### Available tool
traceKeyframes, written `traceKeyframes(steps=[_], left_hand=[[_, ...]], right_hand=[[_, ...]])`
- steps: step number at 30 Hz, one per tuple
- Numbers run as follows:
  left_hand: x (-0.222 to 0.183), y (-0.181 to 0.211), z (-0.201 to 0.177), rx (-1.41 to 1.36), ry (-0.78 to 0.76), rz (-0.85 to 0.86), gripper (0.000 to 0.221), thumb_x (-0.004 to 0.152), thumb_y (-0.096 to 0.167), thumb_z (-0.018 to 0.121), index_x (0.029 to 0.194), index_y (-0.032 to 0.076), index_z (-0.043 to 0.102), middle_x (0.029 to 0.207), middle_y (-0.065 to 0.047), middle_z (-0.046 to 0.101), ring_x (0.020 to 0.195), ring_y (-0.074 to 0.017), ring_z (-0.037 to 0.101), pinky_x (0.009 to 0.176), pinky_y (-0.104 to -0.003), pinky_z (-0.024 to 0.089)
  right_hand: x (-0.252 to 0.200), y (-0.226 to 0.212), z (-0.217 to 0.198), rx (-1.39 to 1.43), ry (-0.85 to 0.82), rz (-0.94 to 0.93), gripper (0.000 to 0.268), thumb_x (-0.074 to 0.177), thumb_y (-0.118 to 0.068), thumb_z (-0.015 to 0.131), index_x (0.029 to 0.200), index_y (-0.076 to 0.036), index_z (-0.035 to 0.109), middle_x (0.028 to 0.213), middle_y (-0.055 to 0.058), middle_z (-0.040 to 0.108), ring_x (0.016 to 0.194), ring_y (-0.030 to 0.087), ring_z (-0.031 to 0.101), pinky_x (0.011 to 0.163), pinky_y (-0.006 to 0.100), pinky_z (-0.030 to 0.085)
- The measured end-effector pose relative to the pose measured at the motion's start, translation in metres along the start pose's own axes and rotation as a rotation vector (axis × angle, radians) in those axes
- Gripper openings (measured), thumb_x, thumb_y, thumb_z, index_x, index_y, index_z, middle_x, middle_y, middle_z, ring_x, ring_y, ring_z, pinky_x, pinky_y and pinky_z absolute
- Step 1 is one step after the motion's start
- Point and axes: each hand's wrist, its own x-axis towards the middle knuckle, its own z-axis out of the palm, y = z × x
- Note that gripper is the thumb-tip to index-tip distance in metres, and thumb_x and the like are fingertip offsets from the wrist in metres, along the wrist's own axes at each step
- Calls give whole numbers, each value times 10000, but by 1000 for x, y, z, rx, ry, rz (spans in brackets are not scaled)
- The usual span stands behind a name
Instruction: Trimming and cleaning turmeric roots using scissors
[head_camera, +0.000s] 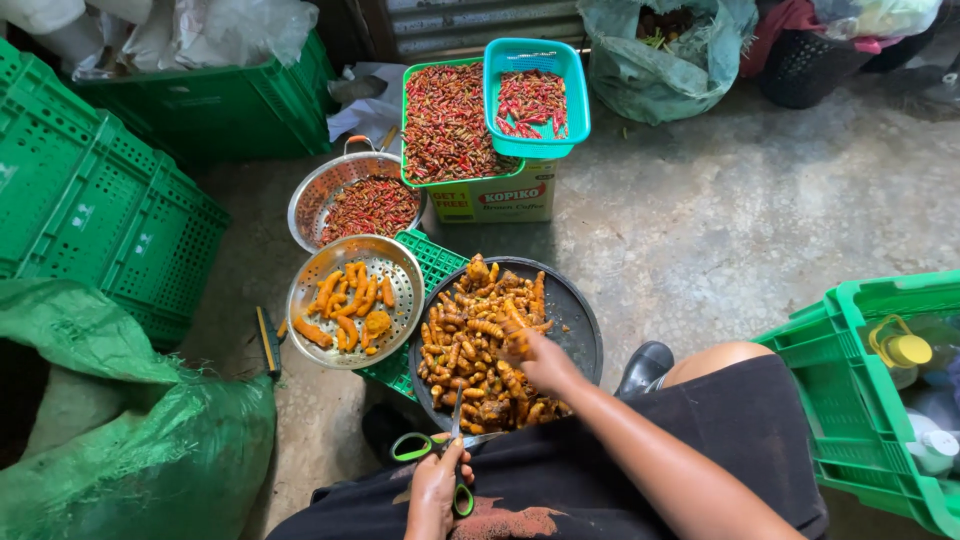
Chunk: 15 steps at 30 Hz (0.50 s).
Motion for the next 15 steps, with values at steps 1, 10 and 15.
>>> traceKeyframes(steps=[1, 10, 15], left_hand=[[3, -3, -4, 4, 0, 4, 187, 987, 83, 658, 1151, 44, 577, 739, -177, 595, 512, -200, 512, 468, -341, 462], [9, -12, -18, 2, -7, 46, 246, 953, 96, 693, 1168, 59, 580, 710, -171, 600, 493, -182, 522, 442, -334, 473], [7, -14, -11, 22, -12, 28, 146, 968, 87, 684, 1091, 24, 638, 710, -169, 610, 482, -177, 516, 440, -320, 459]], right_hand=[[8, 4, 9, 5, 1, -3, 578, 903, 57, 485, 1383, -250, 585, 1266, 78, 744, 738, 143, 661, 544, 286, 466], [53, 105, -37, -202, 548, 101, 441, 882, 12, 606, 1248, -233, 636, 1329, 62, 534, 1294, 298, 396, 1026, 426, 425], [66, 163, -39, 27, 450, 389, 346, 838, -86, 538, 1173, -140, 607, 936, 190, 717, 777, 400, 687, 640, 481, 523]])
